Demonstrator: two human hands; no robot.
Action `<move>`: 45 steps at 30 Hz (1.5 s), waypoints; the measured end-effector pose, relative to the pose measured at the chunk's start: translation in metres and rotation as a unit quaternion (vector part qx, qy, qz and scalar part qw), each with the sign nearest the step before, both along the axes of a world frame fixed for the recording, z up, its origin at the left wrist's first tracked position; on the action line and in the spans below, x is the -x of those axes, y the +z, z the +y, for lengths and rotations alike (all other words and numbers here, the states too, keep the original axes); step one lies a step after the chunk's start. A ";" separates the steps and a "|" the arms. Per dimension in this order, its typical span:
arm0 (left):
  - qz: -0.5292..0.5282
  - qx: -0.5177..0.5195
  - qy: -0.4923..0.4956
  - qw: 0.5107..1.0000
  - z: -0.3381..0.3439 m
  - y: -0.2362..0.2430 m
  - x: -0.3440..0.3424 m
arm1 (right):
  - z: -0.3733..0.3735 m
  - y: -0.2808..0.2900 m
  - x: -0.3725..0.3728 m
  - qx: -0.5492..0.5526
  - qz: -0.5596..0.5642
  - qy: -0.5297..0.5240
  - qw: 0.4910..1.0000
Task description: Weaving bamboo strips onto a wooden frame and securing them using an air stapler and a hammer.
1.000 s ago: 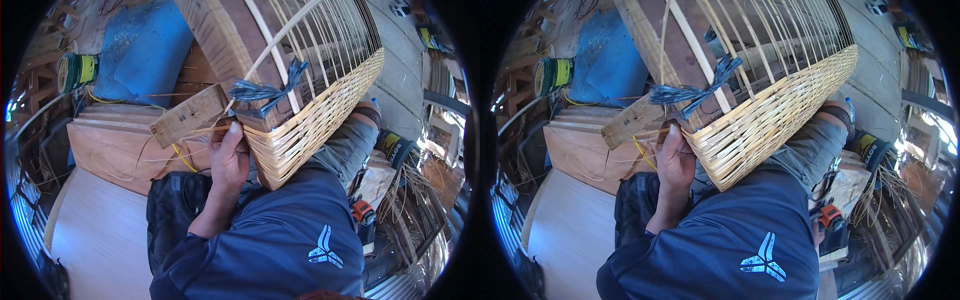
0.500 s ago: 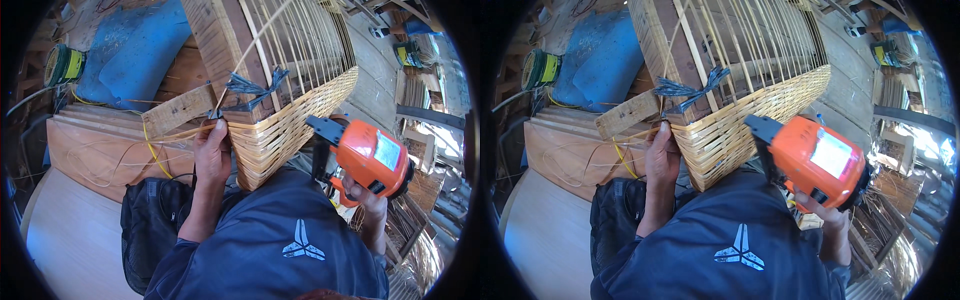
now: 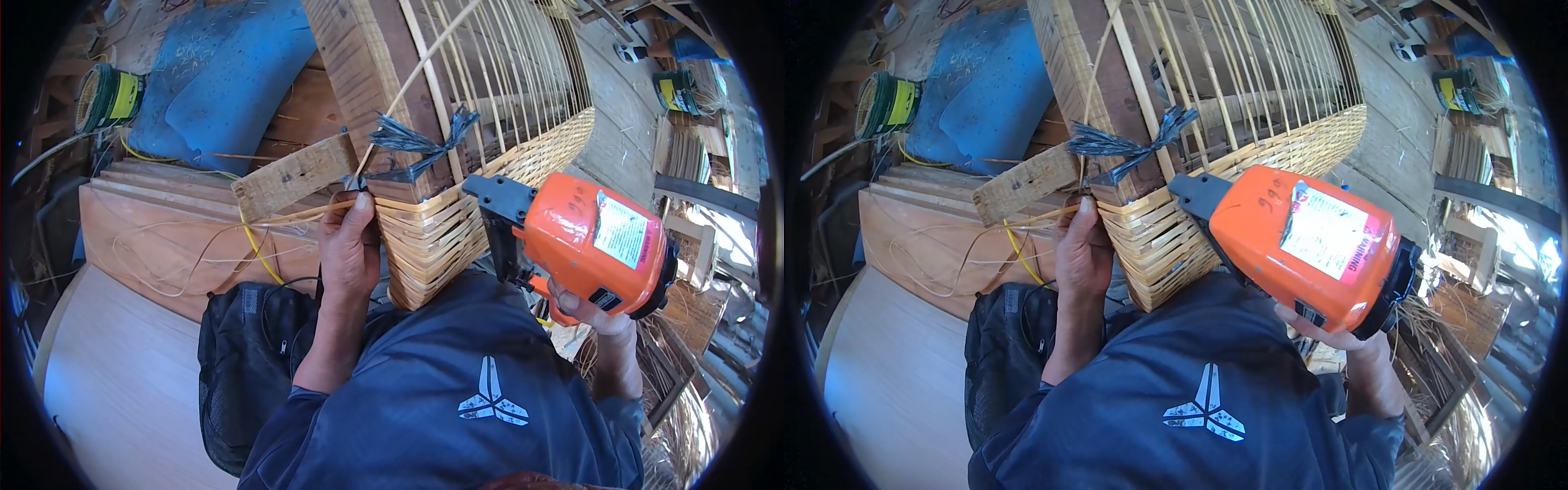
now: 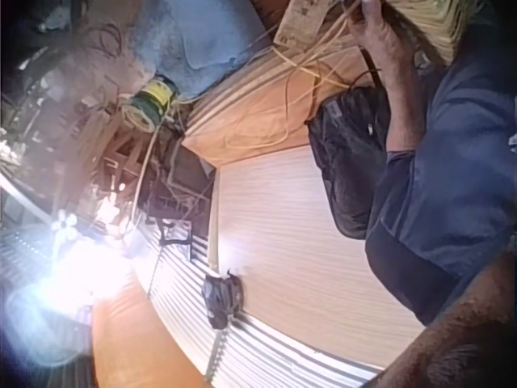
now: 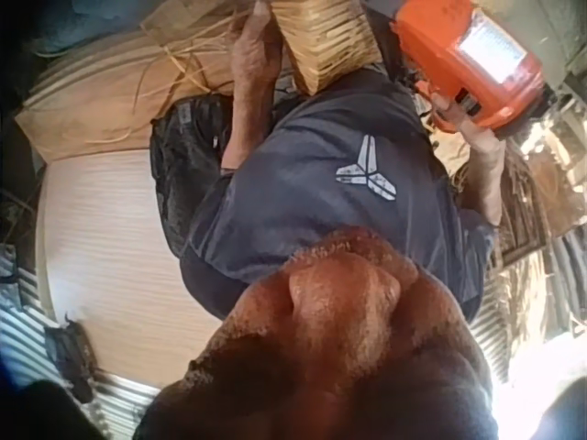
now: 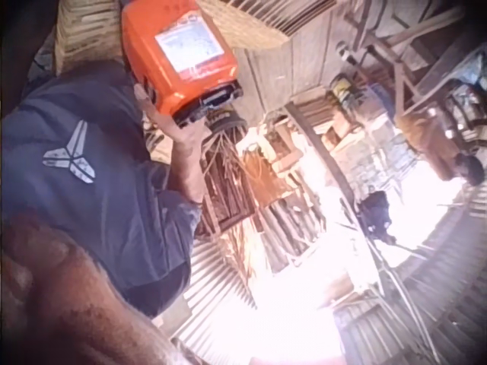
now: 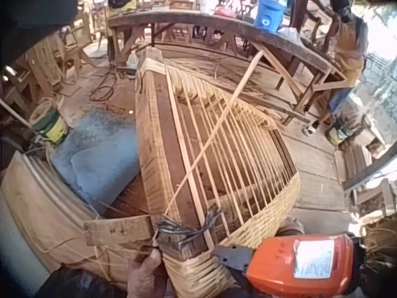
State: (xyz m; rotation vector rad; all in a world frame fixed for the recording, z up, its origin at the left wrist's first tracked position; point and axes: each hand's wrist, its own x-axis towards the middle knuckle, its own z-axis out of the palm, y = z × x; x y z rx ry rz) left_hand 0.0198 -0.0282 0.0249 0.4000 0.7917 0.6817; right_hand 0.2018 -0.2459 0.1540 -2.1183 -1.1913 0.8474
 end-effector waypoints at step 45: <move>-0.009 0.016 -0.009 1.000 0.000 -0.008 0.002 | -0.040 0.007 -0.021 0.032 0.283 -0.166 0.944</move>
